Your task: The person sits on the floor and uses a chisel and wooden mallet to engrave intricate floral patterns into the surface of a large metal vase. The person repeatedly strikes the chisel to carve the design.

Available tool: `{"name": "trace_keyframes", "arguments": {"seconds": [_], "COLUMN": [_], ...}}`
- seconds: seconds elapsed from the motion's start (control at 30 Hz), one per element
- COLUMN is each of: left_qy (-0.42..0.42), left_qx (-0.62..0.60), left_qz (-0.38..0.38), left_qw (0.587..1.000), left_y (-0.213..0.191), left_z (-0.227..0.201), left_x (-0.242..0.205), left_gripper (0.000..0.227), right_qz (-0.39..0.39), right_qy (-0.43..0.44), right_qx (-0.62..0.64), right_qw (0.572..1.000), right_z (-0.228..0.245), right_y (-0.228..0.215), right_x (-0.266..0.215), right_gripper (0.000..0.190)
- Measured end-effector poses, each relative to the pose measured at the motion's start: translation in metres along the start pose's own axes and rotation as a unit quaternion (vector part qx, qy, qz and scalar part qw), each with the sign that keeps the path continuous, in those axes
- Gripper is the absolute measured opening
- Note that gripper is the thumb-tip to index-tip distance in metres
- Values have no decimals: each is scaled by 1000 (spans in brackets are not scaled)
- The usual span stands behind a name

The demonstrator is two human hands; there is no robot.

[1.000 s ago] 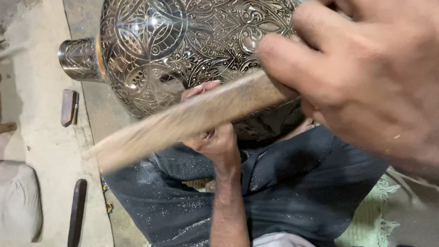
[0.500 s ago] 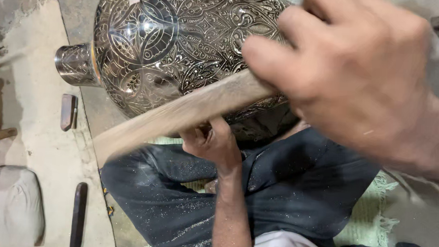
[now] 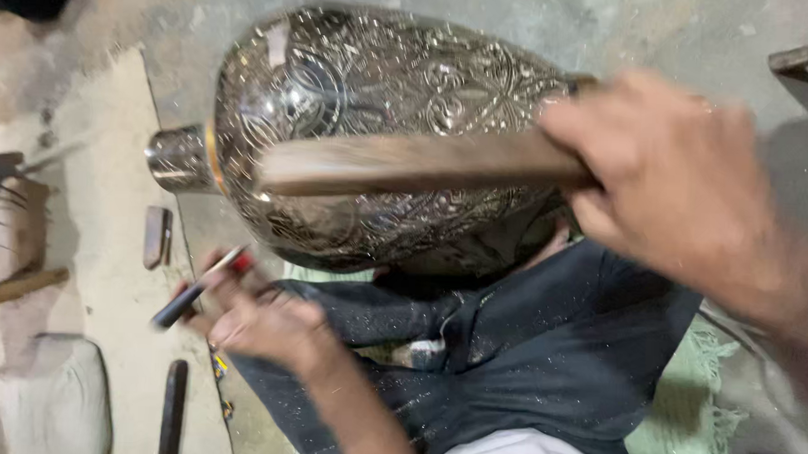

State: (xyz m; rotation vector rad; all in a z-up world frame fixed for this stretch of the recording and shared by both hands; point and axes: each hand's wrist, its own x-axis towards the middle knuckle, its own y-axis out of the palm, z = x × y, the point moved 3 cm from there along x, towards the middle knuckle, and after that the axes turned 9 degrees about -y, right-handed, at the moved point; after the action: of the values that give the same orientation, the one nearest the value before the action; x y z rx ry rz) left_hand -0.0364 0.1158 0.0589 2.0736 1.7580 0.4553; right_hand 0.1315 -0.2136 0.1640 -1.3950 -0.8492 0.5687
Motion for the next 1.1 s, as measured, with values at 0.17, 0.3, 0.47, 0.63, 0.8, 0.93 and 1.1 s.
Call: {"name": "trace_keyframes", "arguments": {"seconds": [0.17, 0.3, 0.47, 0.63, 0.8, 0.93, 1.1], "left_qy": [15, -28, -157, -244, -314, -302, -319], "left_qx": [97, 109, 78, 16, -49, -70, -77], "left_qz": [12, 24, 29, 60, 68, 131, 136], "left_qw": [995, 993, 984, 968, 946, 942, 935], "left_y": [-73, -115, -126, -104, -55, -20, -3], "left_z": [-19, 11, 88, 141, 160, 158, 148], "left_x": [87, 164, 247, 282, 292, 281, 270], "left_gripper": [34, 27, 29, 41, 91, 100, 85], "right_qz": [269, 398, 297, 472, -109, -282, -411], "right_qy": [126, 140, 81, 189, 495, 587, 610], "right_qx": [265, 366, 588, 467, 555, 523, 542], "right_qw": [917, 830, 748, 723, 659, 550, 406], "right_z": [35, 81, 105, 95, -13, -91, -114], "right_y": [85, 117, 141, 161, 170, 220, 268], "right_x": [-90, -161, -201, -213, -160, -107, -69], "right_gripper": [49, 58, 33, 34, 25, 40, 37]}}
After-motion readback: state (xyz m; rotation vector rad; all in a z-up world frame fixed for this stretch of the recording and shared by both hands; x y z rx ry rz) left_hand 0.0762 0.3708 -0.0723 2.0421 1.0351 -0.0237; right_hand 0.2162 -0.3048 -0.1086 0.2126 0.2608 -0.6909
